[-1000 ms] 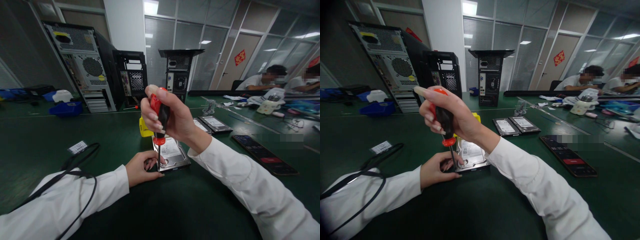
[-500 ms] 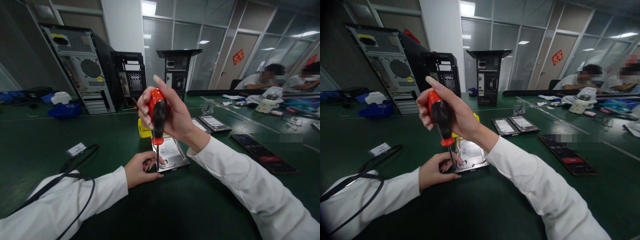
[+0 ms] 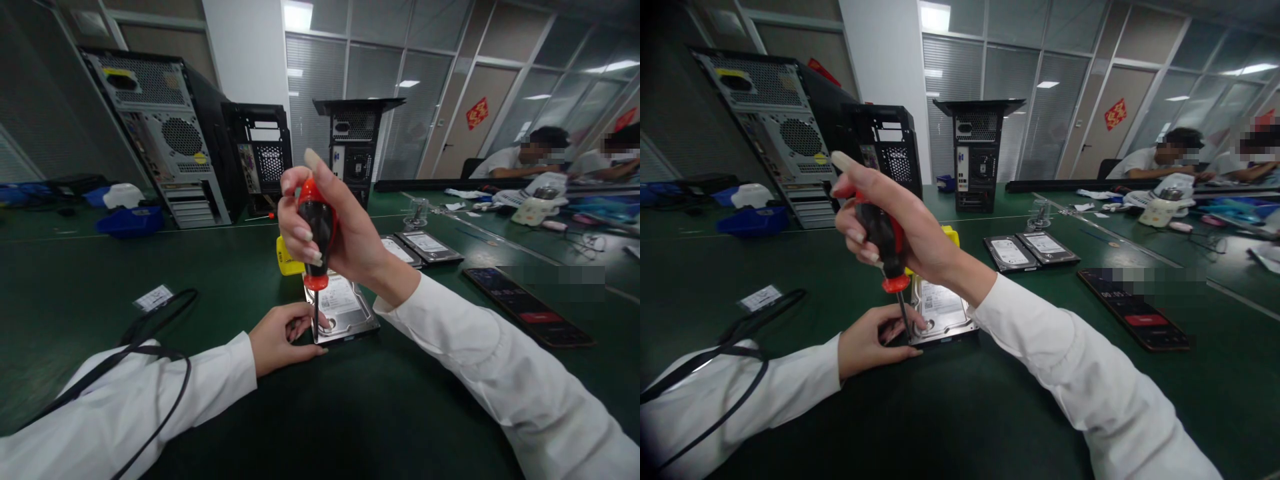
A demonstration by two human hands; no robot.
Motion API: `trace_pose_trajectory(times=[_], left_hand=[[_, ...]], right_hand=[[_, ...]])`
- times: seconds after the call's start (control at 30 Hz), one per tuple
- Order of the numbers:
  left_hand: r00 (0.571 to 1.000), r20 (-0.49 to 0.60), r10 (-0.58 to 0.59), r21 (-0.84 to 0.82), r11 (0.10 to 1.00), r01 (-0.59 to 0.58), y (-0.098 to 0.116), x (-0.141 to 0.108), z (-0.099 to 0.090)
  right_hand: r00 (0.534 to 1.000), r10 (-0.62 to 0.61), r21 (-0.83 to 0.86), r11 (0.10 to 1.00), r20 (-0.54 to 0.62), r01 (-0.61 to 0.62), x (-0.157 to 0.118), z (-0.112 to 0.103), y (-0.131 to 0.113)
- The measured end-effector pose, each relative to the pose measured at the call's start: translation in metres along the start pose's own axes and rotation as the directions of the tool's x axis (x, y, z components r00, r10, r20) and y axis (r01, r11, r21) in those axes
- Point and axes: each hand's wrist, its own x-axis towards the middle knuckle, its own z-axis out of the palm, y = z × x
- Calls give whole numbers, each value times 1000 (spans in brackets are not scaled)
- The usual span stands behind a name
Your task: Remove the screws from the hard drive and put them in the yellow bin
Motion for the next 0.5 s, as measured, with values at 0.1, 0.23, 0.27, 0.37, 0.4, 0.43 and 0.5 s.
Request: trace_pose_trajectory(times=[0.1,0.23,0.27,0.37,0.4,0.43,0.5], left_hand=[[1000,-5,13,2,1000,-13,-1,0,0],[1000,-15,11,7,1000,-11,-5,1,2],[1000,-14,7,8,1000,-7,-6,1,2],[1000,-10,9,8,1000,-9,-7,1,2],[1000,-10,13,8,1000,-13,-7,1,2],[1000,-13,15,8,1000,-15,-7,1,2],[1000,-18,12,6,1000,-12,-5,1,2]], right_hand=[[1000,-9,-50,999,-16,9,-1,0,-2],[999,37,-58,998,-38,-40,-3,-4,-5],[998,46,-54,997,-35,-48,-4,-5,-5],[999,46,-30,998,-5,-46,-4,-8,-5],[999,38,-19,999,5,-38,-3,-9,-4],[1000,25,-11,1000,13,-24,-3,-9,-4],[1000,-1,-15,1000,19,1,-2,-7,-4]])
